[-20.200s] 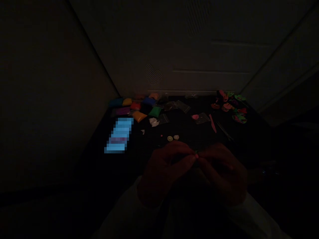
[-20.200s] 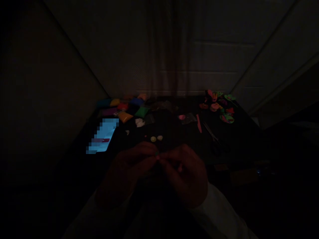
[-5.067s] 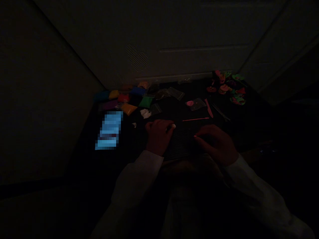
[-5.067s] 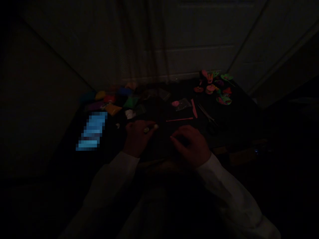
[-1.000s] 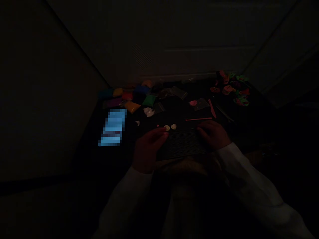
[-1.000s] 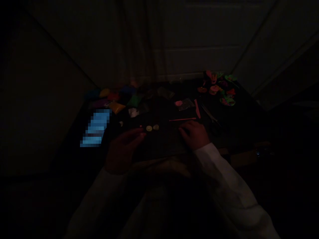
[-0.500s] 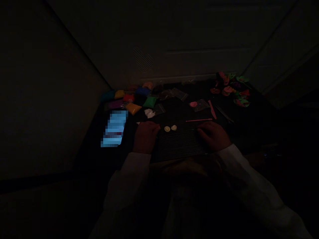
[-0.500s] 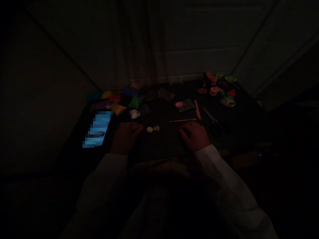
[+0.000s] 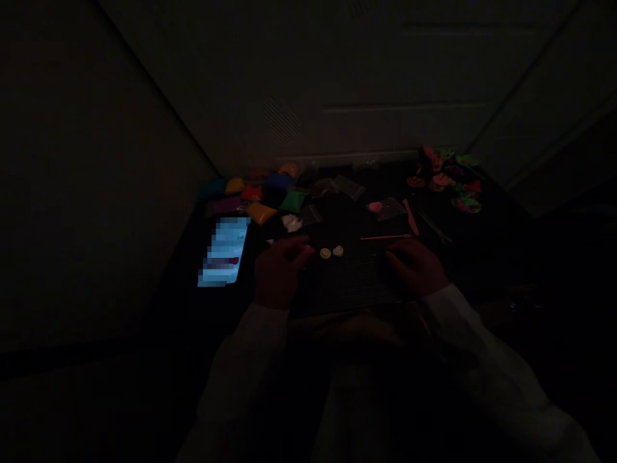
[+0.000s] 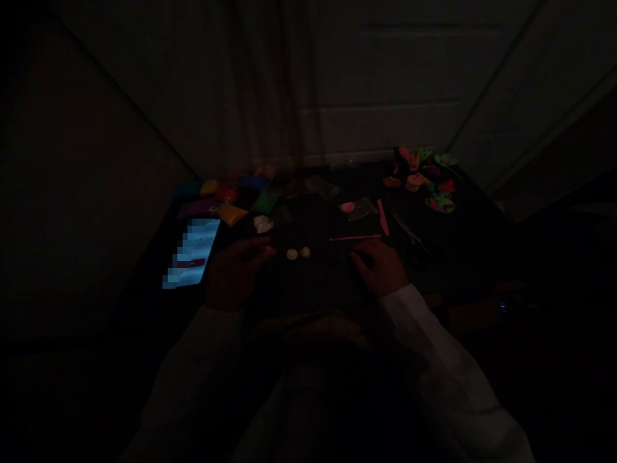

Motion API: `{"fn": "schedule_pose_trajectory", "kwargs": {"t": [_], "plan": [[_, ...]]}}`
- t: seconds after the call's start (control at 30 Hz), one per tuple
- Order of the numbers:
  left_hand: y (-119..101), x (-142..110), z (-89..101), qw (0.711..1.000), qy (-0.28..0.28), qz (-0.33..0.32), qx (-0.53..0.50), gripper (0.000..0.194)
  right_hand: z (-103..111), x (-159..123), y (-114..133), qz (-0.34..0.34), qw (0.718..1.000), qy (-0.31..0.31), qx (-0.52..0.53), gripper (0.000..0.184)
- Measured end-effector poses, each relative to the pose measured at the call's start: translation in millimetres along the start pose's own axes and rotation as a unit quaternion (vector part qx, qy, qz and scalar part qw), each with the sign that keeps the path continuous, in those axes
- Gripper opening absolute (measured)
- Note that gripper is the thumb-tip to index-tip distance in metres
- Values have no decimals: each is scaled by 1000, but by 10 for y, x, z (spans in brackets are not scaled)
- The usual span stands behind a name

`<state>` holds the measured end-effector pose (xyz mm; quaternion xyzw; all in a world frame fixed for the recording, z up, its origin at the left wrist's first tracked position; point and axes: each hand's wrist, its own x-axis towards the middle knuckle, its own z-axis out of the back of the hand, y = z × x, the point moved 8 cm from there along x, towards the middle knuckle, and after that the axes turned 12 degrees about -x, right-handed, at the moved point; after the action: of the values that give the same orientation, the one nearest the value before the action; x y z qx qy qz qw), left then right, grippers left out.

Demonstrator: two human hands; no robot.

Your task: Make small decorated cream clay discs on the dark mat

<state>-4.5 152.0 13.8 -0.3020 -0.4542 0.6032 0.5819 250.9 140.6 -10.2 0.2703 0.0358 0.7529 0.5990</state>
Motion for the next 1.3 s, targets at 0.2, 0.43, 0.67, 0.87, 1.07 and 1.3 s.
{"fn": "schedule_pose_trajectory", "kwargs": {"t": [0.2, 0.43, 0.67, 0.87, 1.07, 1.3], "plan": [[-14, -68, 22, 992, -23, 22, -121, 19, 22, 4, 2, 0, 1000, -10, 17, 15], [150, -126, -168, 921, -16, 121, -371, 24, 31, 6, -16, -9, 999, -11, 28, 14], [198, -205, -284, 834, -15, 176, -522, 15, 69, -5, -34, -22, 998, -36, 51, 13], [150, -273, -400, 796, 17, 205, -570, 13, 162, -43, -111, -60, 992, -87, 70, 14], [159, -337, -457, 776, 35, 219, -590, 19, 190, -65, -154, -71, 988, -108, 83, 13], [136, -386, -454, 770, 39, 225, -596, 27, 183, -78, -187, -74, 986, -117, 87, 13]]}}
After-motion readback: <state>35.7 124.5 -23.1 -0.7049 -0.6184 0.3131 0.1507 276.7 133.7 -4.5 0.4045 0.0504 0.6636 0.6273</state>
